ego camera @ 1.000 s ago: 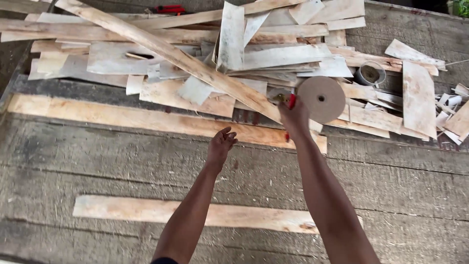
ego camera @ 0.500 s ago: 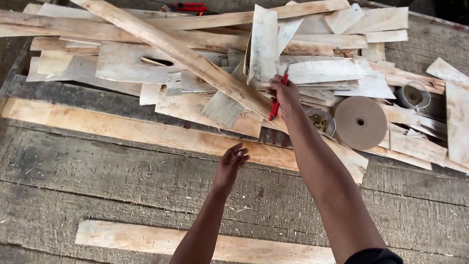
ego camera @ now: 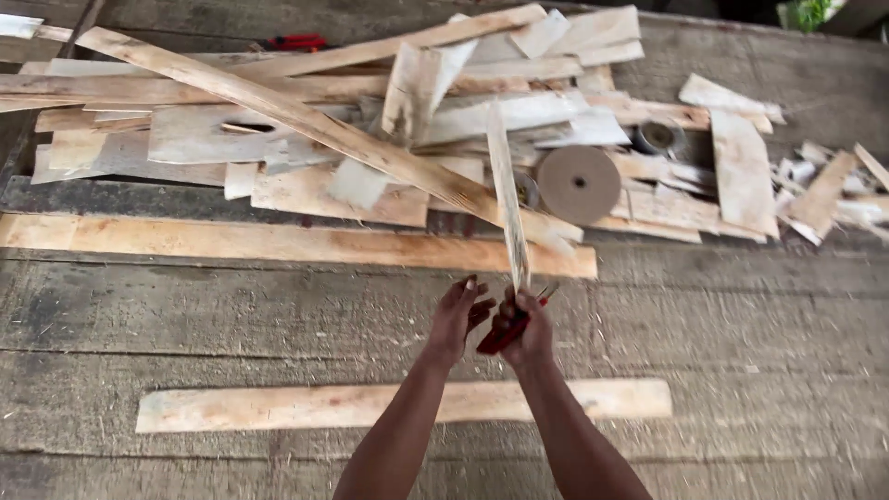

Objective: The person uses a red utility knife to shave thin strips from several wooden planks on a workbench. They repeatedly position each plank, draw the knife along its length to remove shavings, and set the pieces aside. The workbench is cluttered with wood scraps, a sanding disc, and a small container.

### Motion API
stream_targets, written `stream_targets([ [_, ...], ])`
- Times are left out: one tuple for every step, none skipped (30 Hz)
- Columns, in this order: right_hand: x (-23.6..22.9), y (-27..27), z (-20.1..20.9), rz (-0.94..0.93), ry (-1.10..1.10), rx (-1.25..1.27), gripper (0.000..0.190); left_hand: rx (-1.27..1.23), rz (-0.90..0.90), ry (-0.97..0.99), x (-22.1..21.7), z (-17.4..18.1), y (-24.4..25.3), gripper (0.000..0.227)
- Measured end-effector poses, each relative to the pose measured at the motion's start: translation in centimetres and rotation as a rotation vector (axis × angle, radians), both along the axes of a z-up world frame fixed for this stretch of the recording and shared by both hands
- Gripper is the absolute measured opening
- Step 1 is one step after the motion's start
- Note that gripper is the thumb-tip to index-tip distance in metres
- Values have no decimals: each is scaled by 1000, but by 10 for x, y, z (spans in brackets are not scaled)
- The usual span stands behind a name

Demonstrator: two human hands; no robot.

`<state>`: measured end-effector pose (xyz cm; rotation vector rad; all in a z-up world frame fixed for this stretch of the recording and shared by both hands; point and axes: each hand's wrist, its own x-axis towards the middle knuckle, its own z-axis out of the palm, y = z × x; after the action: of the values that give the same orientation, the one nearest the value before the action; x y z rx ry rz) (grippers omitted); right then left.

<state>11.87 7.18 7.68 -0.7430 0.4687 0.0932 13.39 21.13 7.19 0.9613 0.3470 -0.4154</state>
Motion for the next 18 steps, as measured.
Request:
stream_targets([
  [-30,-12,-14,-17,11,5,13,5,-17,11,-11,0,-11,68],
  [-60,-25,-30,-2,57,185,15,-17,-20,32,-22,-1,-23,72],
  [-92,-37,-45,11,102,366,19,-39,-23,55,-35,-2,-36,77],
  [-120,-46,-53,-8,111,371,19,-34,-40,67,-49,-11,-48,77],
  [-148,-55,-61,27,123,431,22,-18,-42,86,-63,-20,-62,81],
  [-175,-64,-69,63,133,490,24,-2,-44,104,-76,-30,-77,87],
  [-199,-71,-76,34,141,498,24,4,-69,120,-92,-47,-90,87],
  [-223,-77,-83,58,185,442,25,9,-76,122,-108,-65,-103,81],
  [-243,-83,-90,88,226,388,27,15,-80,120,-122,-83,-114,76],
  [-259,-93,-92,64,232,399,27,24,-103,131,-139,-69,-125,76],
  [-274,-101,-94,74,260,328,30,61,-124,123,-155,-55,-133,73],
  [-289,-108,-96,84,289,257,34,98,-147,115,-169,-41,-142,70],
  [-301,-119,-96,63,294,270,34,108,-169,123,-178,-65,-154,70],
  [-314,-129,-96,42,363,211,32,130,-196,112,-186,-88,-164,61],
  [-321,-140,-98,26,429,149,36,148,-219,97,-190,-113,-175,53],
  [-332,-153,-113,9,430,159,36,154,-237,99,-197,-127,-184,53],
  [-346,-166,-128,-41,506,139,22,139,-208,95,-207,-140,-193,50],
  [-360,-178,-142,-90,581,120,14,124,-179,90,-216,-154,-200,46],
])
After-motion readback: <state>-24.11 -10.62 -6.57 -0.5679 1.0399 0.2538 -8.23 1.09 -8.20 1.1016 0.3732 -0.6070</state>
